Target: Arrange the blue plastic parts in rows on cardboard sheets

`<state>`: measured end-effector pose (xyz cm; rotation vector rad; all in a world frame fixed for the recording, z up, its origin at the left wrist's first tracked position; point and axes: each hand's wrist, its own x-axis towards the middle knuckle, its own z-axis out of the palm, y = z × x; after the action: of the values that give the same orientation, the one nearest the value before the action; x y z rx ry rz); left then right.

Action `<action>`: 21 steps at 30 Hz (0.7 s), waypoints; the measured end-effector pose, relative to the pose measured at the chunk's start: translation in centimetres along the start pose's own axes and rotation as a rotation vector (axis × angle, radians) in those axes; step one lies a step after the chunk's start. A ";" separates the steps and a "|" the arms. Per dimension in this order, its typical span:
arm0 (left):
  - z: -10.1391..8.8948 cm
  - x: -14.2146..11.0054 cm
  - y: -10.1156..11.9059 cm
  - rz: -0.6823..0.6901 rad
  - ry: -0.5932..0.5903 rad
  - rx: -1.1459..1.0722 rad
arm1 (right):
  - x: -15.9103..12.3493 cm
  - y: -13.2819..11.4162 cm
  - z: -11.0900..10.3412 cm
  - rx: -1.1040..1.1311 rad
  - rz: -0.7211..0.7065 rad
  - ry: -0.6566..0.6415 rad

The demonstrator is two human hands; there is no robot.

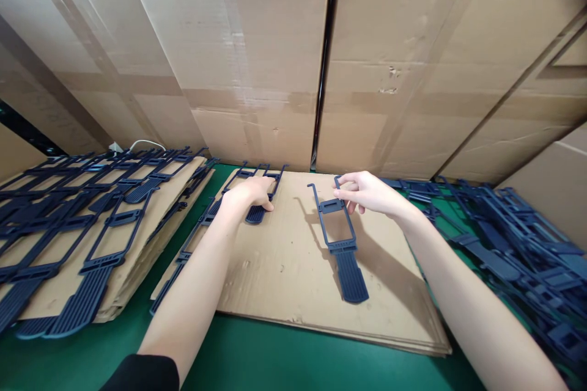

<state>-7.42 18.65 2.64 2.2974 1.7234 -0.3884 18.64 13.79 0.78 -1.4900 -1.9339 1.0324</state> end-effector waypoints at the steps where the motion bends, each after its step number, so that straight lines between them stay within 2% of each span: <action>1: 0.0 0.0 0.0 0.003 0.004 0.003 | 0.0 0.0 0.1 0.007 0.003 0.008; 5: 0.1 -0.1 0.3 0.016 0.065 0.019 | -0.2 -0.5 0.3 0.082 0.029 0.021; 8: 0.0 -0.6 0.7 0.061 0.223 0.029 | -0.4 -1.2 0.3 0.185 0.021 0.032; 12: -0.2 -1.3 2.0 0.218 0.402 -0.034 | -0.5 -1.6 0.3 0.309 -0.036 0.082; 15: -0.2 -1.5 3.3 0.384 0.480 -0.237 | -0.5 -1.6 0.4 0.355 -0.061 0.138; 17: -0.1 -1.6 4.1 0.444 0.541 -0.343 | -0.4 -1.6 0.5 0.386 -0.068 0.172; 21: 0.0 -2.3 5.3 0.314 0.668 -0.322 | -0.2 -1.5 0.6 0.483 -0.083 0.211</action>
<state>-2.97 15.14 3.66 2.5323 1.4593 0.7380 17.35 13.22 1.67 -1.1807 -1.4549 1.1511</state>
